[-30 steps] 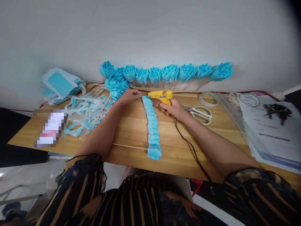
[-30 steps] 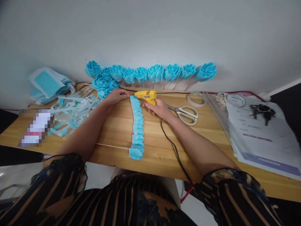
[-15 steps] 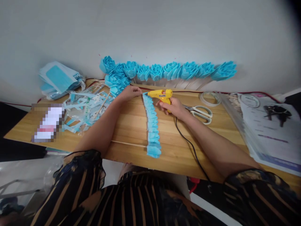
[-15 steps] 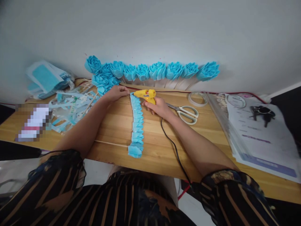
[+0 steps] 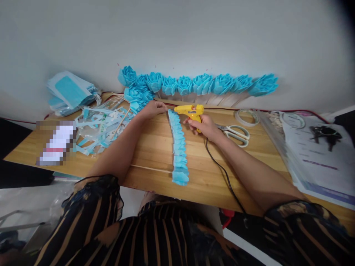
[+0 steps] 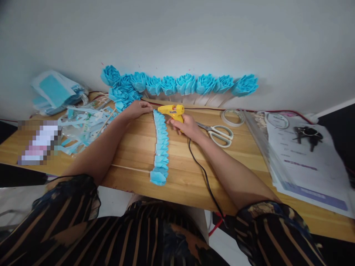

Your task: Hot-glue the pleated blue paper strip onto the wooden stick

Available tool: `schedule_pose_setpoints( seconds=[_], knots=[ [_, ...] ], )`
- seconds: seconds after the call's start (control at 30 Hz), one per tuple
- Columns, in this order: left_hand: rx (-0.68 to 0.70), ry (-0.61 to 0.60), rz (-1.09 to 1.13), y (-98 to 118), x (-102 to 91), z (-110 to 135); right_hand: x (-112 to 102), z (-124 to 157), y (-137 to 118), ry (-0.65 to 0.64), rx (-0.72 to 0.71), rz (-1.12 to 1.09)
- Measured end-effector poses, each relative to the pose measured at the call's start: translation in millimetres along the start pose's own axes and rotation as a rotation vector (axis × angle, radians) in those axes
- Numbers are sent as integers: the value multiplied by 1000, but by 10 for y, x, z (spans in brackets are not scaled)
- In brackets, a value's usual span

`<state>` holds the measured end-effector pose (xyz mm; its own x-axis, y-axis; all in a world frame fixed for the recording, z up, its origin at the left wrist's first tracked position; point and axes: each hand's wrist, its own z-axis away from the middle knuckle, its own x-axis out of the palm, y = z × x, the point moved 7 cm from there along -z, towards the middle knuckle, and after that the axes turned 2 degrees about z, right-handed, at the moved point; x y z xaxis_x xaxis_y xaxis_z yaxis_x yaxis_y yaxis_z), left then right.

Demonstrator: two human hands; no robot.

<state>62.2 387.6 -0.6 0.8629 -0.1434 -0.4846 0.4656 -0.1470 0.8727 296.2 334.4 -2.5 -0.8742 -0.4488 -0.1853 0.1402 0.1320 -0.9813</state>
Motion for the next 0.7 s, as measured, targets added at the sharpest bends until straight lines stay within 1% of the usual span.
schedule_pose_setpoints(
  seconds=[0.17,0.37,0.53,0.7],
  knots=[
    [-6,-12,9,-1,0,-2,16,-1,-7,2,36,106],
    [1,-15,-40,20,-8,11,3,10,-14,17,58,50],
    [-4,-10,-21,19,-8,16,22,17,-59,15,55,112],
    [-20,-14,4,-15,2,-5,22,1,-47,34,78,152]
  ],
)
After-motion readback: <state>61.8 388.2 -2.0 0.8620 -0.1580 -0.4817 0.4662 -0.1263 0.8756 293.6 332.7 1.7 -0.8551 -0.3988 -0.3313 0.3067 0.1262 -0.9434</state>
